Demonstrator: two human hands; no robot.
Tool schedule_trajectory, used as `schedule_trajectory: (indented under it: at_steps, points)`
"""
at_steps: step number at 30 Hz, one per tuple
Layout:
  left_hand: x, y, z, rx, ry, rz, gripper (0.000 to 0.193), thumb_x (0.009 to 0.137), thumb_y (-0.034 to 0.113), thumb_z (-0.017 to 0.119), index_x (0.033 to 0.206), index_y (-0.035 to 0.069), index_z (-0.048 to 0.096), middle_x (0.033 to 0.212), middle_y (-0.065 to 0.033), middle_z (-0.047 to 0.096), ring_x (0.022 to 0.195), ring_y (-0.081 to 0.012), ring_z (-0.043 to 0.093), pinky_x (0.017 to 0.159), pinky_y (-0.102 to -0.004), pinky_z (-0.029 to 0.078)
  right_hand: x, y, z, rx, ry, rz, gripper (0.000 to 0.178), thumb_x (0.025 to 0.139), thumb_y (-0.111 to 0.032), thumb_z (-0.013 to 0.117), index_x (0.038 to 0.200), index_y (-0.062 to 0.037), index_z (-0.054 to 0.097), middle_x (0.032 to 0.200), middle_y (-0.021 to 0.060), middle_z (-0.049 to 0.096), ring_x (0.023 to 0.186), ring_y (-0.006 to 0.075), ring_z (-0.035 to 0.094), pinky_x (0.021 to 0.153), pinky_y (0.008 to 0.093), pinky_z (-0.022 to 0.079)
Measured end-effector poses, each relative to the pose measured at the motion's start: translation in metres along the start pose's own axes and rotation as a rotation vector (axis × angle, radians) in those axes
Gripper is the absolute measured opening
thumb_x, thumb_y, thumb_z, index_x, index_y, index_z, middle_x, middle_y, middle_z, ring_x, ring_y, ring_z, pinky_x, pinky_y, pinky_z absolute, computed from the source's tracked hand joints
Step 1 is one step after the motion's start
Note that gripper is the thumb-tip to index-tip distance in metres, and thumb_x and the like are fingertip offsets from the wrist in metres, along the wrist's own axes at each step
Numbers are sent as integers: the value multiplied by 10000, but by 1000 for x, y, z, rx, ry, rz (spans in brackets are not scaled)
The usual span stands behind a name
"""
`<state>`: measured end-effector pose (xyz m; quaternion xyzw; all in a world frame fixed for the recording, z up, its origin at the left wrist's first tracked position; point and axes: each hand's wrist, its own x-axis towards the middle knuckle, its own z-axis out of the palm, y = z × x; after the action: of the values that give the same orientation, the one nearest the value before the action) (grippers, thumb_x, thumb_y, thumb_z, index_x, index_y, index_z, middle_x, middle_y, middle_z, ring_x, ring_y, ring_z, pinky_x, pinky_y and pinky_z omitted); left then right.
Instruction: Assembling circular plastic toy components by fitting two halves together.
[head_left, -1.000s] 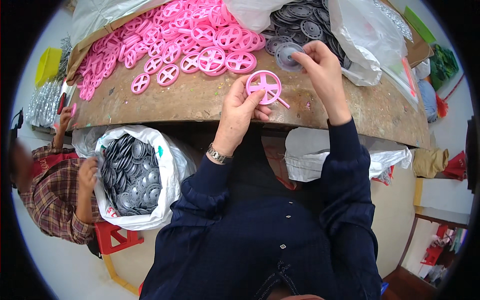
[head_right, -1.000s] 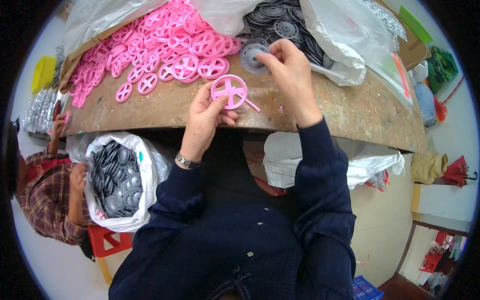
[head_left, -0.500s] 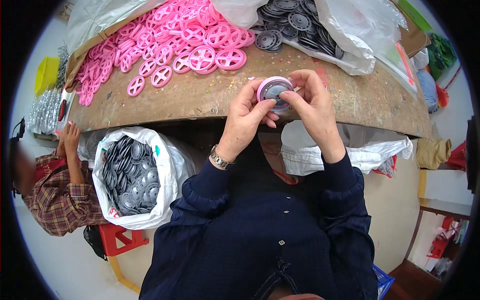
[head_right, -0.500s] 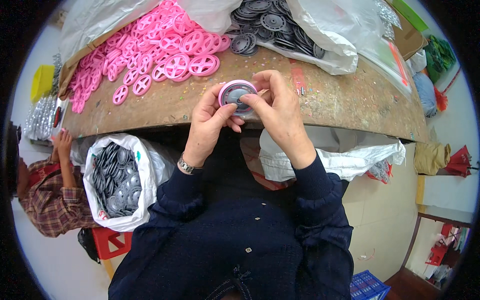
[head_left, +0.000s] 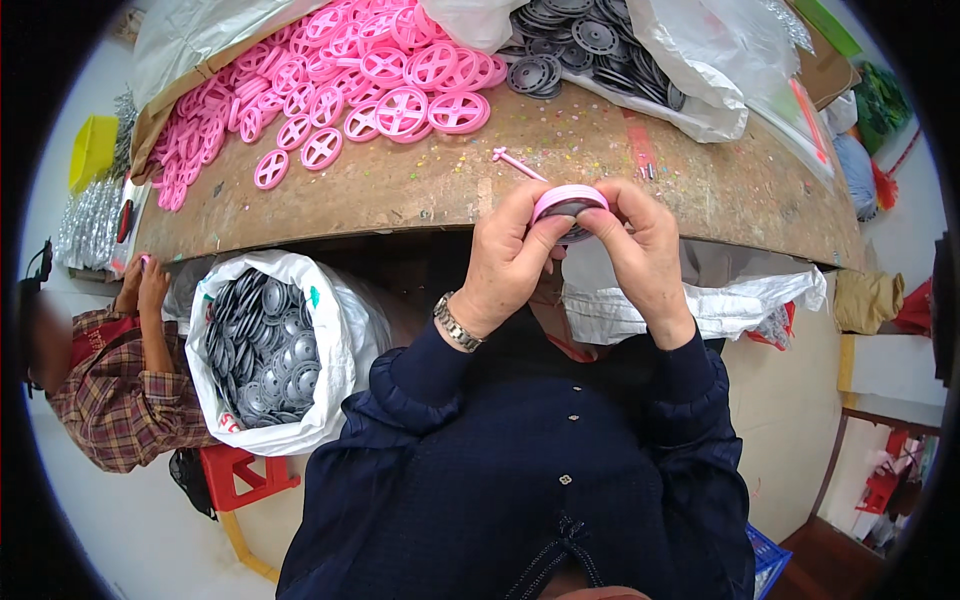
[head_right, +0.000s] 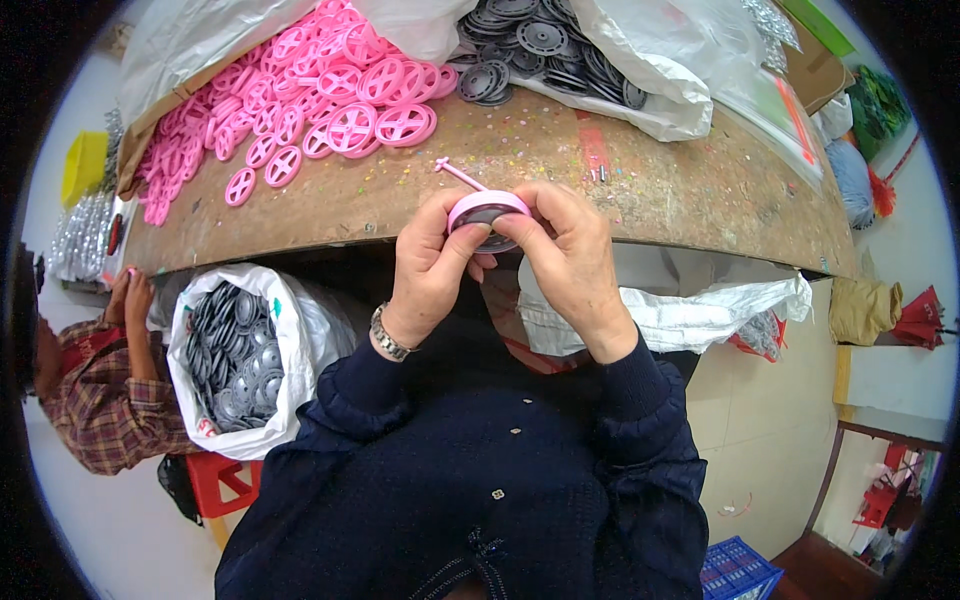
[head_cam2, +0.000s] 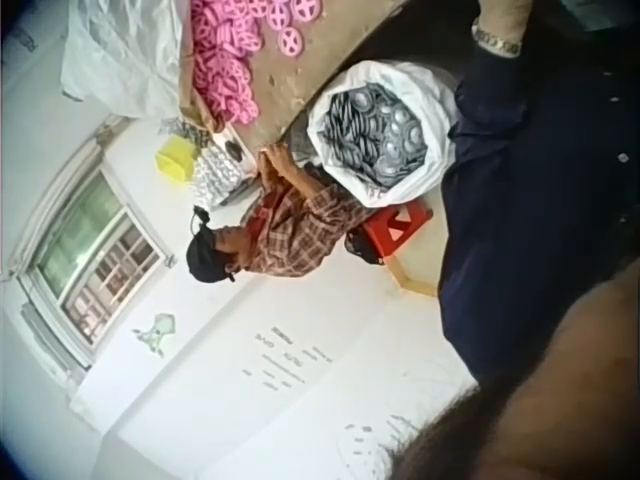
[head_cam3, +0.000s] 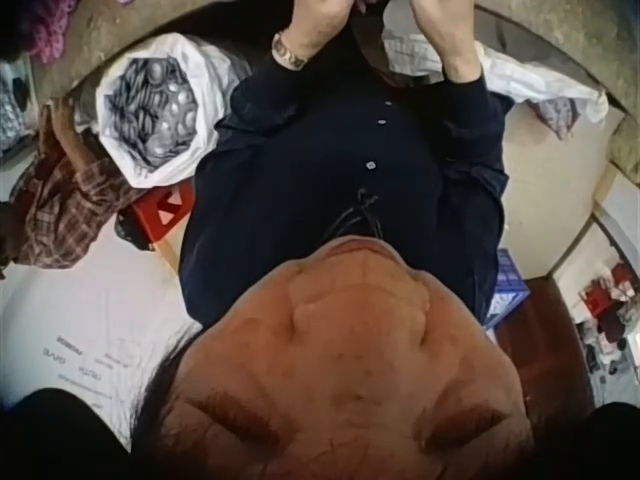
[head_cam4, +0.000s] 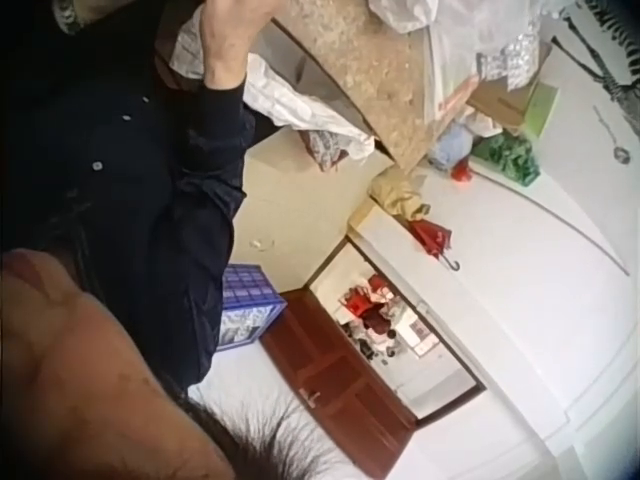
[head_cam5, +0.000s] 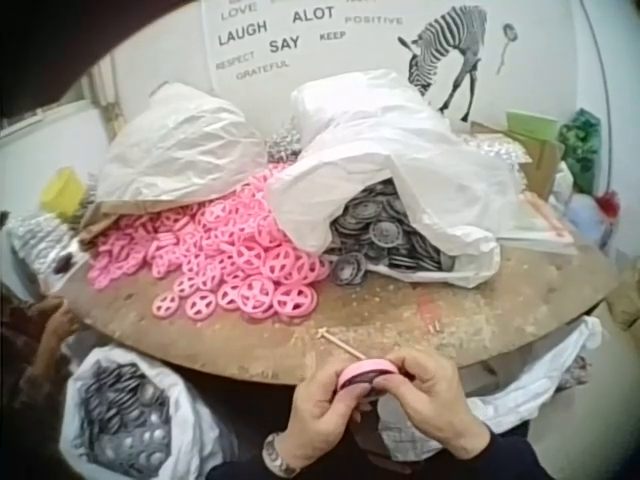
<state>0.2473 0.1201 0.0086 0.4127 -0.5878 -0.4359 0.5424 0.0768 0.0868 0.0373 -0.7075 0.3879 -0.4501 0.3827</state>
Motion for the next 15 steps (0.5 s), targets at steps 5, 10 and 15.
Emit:
schedule_trajectory:
  at_steps: [5, 10, 15]
  points:
    - [1, 5, 8, -10, 35, -41, 222, 991, 97, 554, 1192, 1, 554, 975, -64, 641, 656, -83, 618, 520, -194, 475, -3, 10, 1, 140, 30, 91, 100, 875, -72, 669, 936, 8, 668, 816, 45, 656, 728, 99, 590, 675, 260, 472]
    - [10, 17, 1, -22, -10, -189, 202, 1002, 188, 547, 1115, 25, 586, 771, -46, 635, 601, -97, 611, 505, -244, 489, 0, 12, -5, 67, -123, 178, 155, 884, -90, 668, 1003, 8, 652, 830, 49, 656, 758, 95, 596, 690, 260, 475]
    - [10, 11, -9, 39, -15, -168, 223, 1021, 207, 516, 1146, 33, 575, 877, -63, 641, 604, -90, 598, 512, -238, 492, -8, -1, 4, -6, -182, 95, 262, 902, -54, 647, 1149, 5, 582, 957, 3, 619, 850, 78, 571, 751, 238, 469]
